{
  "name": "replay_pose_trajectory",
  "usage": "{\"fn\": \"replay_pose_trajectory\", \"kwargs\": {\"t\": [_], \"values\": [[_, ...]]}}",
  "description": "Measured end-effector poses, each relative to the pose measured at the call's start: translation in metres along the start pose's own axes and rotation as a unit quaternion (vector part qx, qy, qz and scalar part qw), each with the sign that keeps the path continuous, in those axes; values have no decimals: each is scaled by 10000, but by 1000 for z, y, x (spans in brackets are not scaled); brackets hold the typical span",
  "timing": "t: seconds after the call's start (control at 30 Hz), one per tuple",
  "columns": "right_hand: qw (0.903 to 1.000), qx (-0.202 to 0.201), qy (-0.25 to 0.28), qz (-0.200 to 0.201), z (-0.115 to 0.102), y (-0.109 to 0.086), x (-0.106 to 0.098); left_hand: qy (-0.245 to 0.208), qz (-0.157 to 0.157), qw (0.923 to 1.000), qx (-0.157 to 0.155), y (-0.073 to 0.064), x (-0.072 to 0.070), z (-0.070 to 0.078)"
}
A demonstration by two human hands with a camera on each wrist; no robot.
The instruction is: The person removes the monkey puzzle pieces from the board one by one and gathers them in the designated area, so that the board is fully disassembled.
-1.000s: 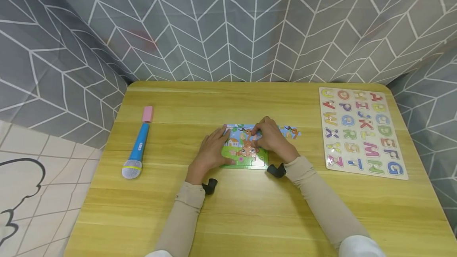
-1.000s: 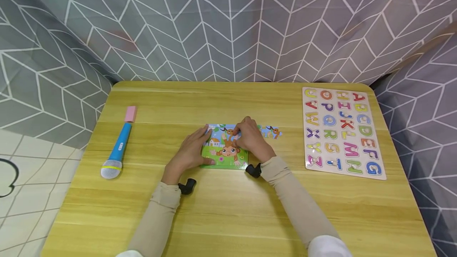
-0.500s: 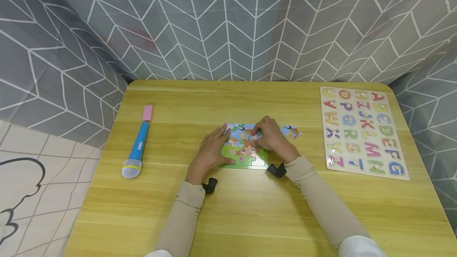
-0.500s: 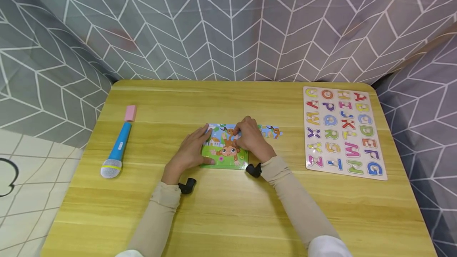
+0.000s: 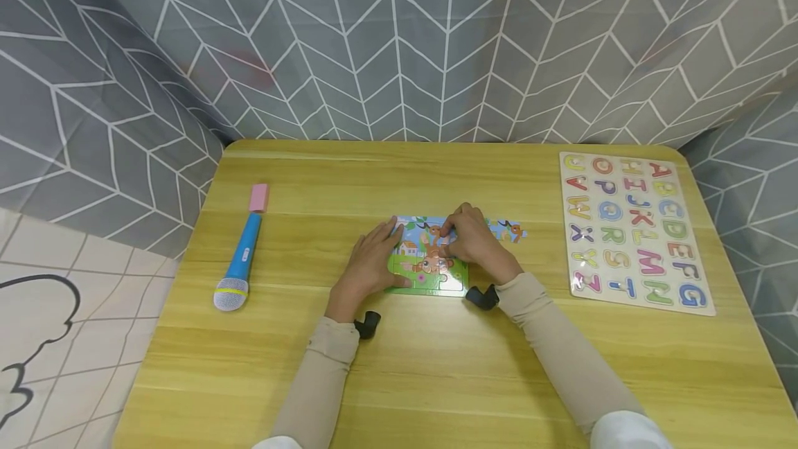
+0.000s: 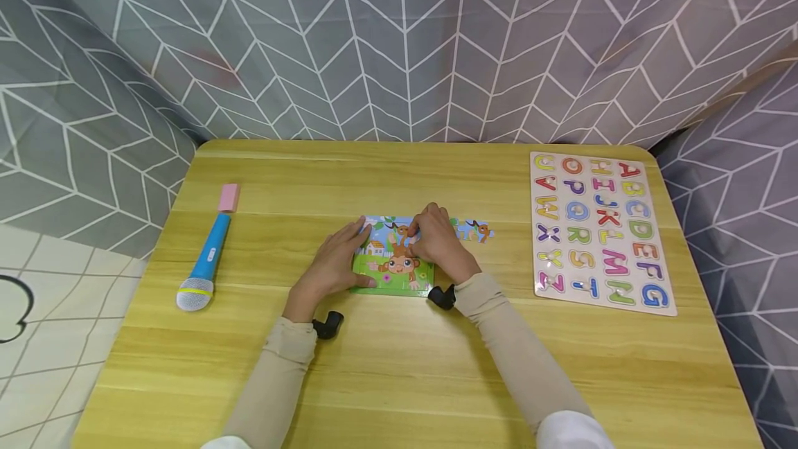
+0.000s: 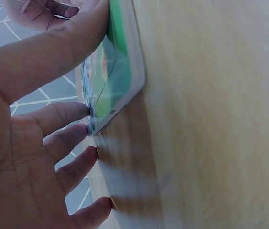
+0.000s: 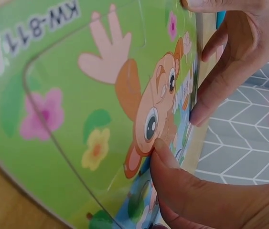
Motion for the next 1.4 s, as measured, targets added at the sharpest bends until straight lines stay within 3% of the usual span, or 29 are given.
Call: {"fn": "replay_pose_trajectory", "kwargs": {"t": [0.4,1.4], "values": [[9997,176,-118,-122,-6,0,0,30,-6,10000,-82,1,0,1],[9987,-56,-491,-121,-7,1,0,212,-181,9994,-197,0,-3,5]]}}
Point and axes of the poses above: each hand's wrist, its own y-axis towards the middle knuckle, its own x-axis out of the palm, z = x × y, the point moved 2 cm from there along y, towards the middle knuckle, and after that the axes turned 7 degrees about y, right-handed, at the moved point
